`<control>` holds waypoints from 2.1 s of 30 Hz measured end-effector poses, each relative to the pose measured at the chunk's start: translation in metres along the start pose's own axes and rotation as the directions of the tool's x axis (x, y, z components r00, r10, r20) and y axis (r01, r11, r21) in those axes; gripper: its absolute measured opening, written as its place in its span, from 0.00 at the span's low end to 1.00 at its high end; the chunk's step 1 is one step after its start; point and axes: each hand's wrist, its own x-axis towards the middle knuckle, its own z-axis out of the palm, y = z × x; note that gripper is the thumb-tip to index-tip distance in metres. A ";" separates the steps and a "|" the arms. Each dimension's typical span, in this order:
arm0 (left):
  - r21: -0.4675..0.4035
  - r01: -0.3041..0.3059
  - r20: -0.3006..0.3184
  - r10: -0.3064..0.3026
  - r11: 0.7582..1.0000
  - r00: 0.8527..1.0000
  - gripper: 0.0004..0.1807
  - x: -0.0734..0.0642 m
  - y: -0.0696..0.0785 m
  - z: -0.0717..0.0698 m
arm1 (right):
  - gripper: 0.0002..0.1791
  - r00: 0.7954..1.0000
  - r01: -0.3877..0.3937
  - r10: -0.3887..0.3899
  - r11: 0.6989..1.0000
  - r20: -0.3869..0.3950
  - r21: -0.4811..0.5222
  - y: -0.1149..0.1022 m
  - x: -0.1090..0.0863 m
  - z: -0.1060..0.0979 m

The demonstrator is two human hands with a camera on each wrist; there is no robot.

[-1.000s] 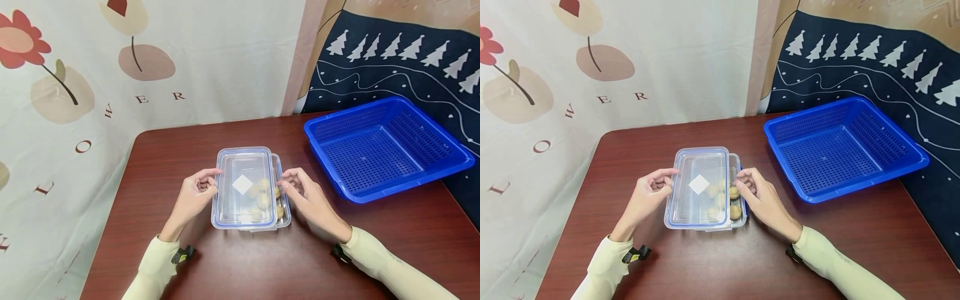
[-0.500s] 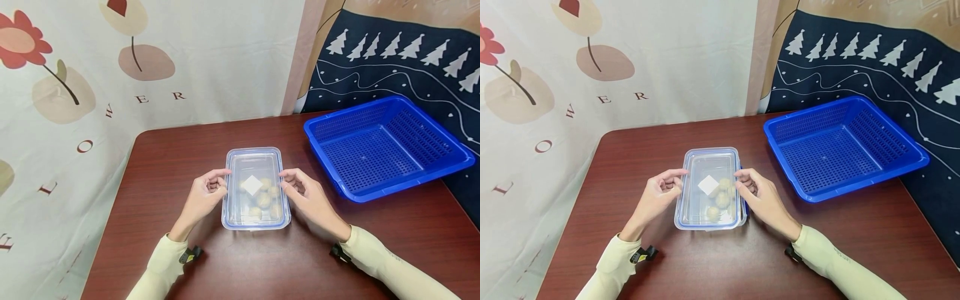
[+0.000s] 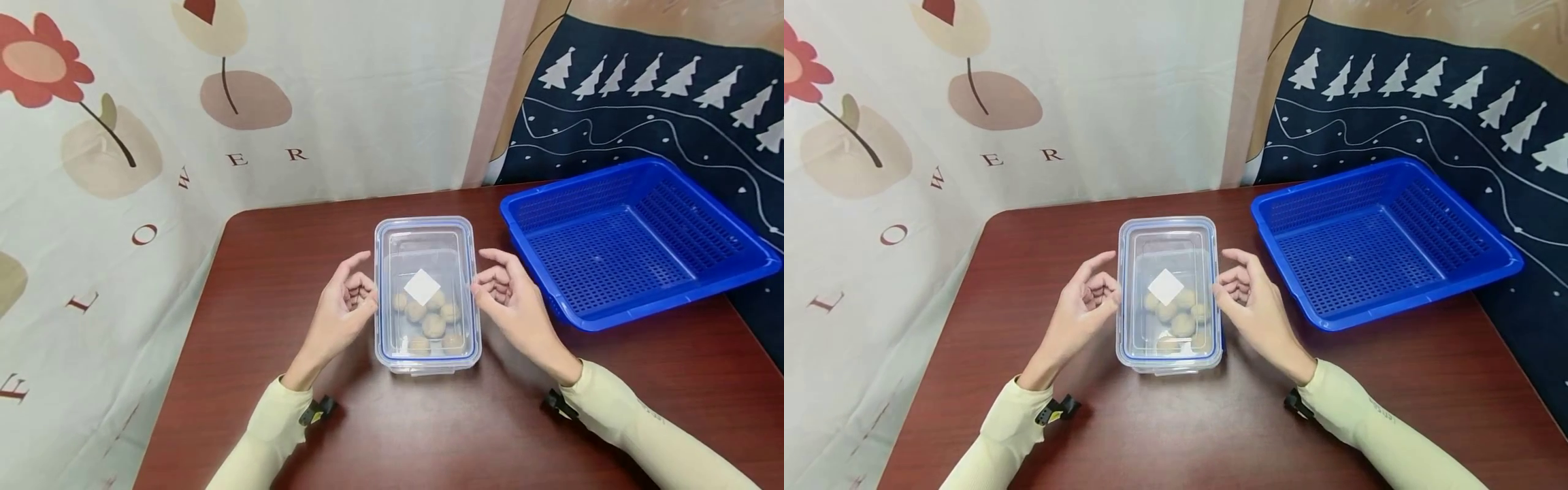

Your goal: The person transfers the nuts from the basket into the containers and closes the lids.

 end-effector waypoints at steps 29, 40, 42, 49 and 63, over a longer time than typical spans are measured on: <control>0.020 0.005 -0.098 -0.003 1.000 0.995 0.13 -0.021 -0.006 0.004 | 0.19 0.998 0.039 -0.028 0.971 0.051 -0.238 0.000 -0.030 -0.007; 0.412 0.056 -0.013 -0.056 0.910 0.998 0.32 -0.030 -0.023 0.020 | 0.40 0.971 0.010 0.102 0.887 0.216 -0.463 0.008 -0.042 0.004; 0.449 0.030 0.013 -0.040 0.893 0.999 0.32 -0.030 -0.024 0.022 | 0.40 0.970 0.007 0.108 0.882 0.217 -0.472 0.008 -0.043 0.005; 0.502 -0.008 0.071 -0.033 0.865 0.997 0.34 -0.033 -0.021 0.026 | 0.37 0.970 0.062 0.069 0.859 0.234 -0.509 0.008 -0.048 0.006; 0.217 0.345 0.061 -0.365 0.913 0.929 0.43 -0.034 -0.030 0.016 | 0.52 0.863 -0.351 0.395 0.917 0.314 -0.188 0.020 -0.022 0.008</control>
